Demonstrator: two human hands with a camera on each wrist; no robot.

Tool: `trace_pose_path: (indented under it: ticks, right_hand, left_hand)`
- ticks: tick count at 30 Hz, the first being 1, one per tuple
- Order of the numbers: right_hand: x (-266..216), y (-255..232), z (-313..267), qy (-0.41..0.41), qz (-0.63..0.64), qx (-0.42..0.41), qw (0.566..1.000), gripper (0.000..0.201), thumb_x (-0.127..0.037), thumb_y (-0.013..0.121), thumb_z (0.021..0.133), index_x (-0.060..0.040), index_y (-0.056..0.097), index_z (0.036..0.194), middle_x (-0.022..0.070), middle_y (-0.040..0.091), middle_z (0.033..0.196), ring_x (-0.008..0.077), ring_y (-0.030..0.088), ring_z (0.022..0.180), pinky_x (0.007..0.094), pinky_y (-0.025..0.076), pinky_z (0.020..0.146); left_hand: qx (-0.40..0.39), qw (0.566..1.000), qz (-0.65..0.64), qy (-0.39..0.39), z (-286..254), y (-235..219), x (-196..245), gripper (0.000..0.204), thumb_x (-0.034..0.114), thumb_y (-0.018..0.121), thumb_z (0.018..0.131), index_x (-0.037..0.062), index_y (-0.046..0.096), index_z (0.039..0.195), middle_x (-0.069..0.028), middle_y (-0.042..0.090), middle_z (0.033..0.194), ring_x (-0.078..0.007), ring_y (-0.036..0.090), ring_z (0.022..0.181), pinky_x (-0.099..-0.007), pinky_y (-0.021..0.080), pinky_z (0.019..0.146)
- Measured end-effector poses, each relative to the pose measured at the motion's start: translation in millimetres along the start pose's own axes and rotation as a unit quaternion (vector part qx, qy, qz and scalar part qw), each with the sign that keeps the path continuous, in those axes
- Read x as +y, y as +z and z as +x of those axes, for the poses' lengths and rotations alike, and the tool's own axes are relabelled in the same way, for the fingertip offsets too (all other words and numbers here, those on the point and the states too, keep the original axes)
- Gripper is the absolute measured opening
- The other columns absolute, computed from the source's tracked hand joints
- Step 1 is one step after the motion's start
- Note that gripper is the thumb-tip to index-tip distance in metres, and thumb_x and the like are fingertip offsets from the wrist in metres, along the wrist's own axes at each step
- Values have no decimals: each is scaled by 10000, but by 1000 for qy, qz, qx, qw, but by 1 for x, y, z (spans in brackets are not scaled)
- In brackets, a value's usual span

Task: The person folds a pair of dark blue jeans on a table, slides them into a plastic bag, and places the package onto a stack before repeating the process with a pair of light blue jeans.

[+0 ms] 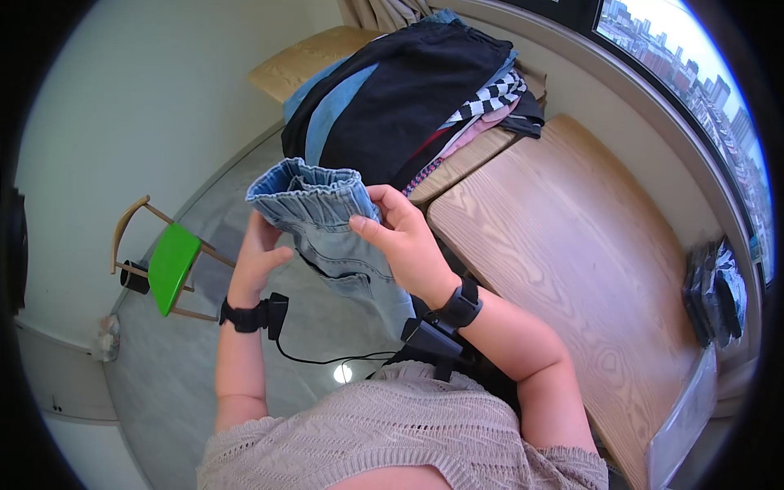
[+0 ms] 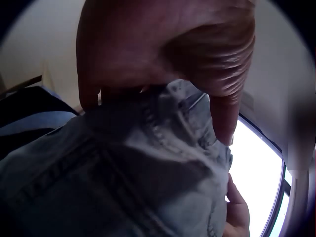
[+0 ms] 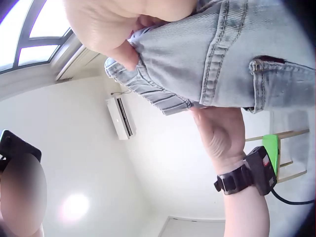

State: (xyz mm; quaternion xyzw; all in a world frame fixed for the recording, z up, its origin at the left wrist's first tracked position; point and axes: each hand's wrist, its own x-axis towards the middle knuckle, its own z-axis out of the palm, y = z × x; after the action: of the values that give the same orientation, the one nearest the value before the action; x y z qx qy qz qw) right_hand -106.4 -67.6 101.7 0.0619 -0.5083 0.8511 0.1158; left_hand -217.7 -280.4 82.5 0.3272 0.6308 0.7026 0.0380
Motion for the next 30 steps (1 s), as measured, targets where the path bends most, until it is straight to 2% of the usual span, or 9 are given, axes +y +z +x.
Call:
trace_pose_path:
  ticks: [3,6,11,16,20,23,25,28,30]
  right_hand:
    - [-10,1,-4,-7,32,-29,999,273,-70,608,884,-9,510,1131,14,582,1011,79,522,960,238,415,876]
    - [-20,-5,-8,-33,18,-33,999,280,-68,616,879,-12,508,1131,15,580,1015,79,524,958,238,418,874]
    - [-39,-27,-7,-112,-59,-18,992,325,-60,645,859,-20,496,1144,23,583,1024,74,534,942,225,434,839]
    - [-52,-36,-14,-125,-81,29,988,387,-98,658,862,-26,472,1193,48,587,1067,86,545,961,238,444,841]
    - [-53,-43,-21,-118,-42,7,992,547,-117,678,847,-41,379,1297,94,568,1150,136,548,1054,274,456,879]
    - [-40,-51,-24,-153,-123,9,981,839,-226,762,772,-51,246,1411,142,469,1319,214,427,1234,370,283,1059]
    - [-23,-58,-33,-157,-156,28,975,853,-225,765,763,-55,242,1415,136,438,1354,222,407,1257,378,265,1070]
    - [12,-76,-50,-126,-207,48,969,885,-244,782,737,-65,247,1419,115,363,1429,229,350,1315,407,250,1086]
    - [36,-81,-63,-46,-304,59,950,911,-223,800,706,-58,254,1417,136,377,1409,242,341,1323,399,258,1096]
  left_hand:
    - [-74,988,-40,-128,12,0,0,878,258,857,618,25,416,1340,-61,518,1288,-185,458,1209,-330,320,1040]
    - [-98,982,-57,-153,26,5,19,775,133,828,641,25,461,1315,-60,575,1218,-175,506,1151,-321,352,1015]
    - [-70,997,3,-38,38,37,55,487,-16,713,735,-9,568,1200,-56,642,1106,-126,577,1006,-268,423,916]
    - [-64,996,66,-19,47,46,74,367,3,700,765,-20,618,1122,-59,664,1047,-126,589,967,-265,431,882]
    - [-18,994,91,57,57,58,94,367,21,691,786,-16,607,1141,-61,653,1078,-140,586,977,-277,428,891]
    - [40,984,113,133,61,54,102,392,-20,655,801,24,580,1183,-70,613,1154,-181,563,1046,-325,409,944]
    - [66,981,98,156,67,42,109,406,-15,657,803,22,568,1198,-72,605,1167,-187,564,1041,-328,409,945]
    - [144,975,22,166,72,32,130,368,-19,662,801,5,584,1160,-83,613,1147,-190,568,1043,-317,418,939]
    - [190,961,-18,197,79,6,147,329,38,639,840,-19,579,1158,-95,599,1183,-194,560,1075,-339,413,961]
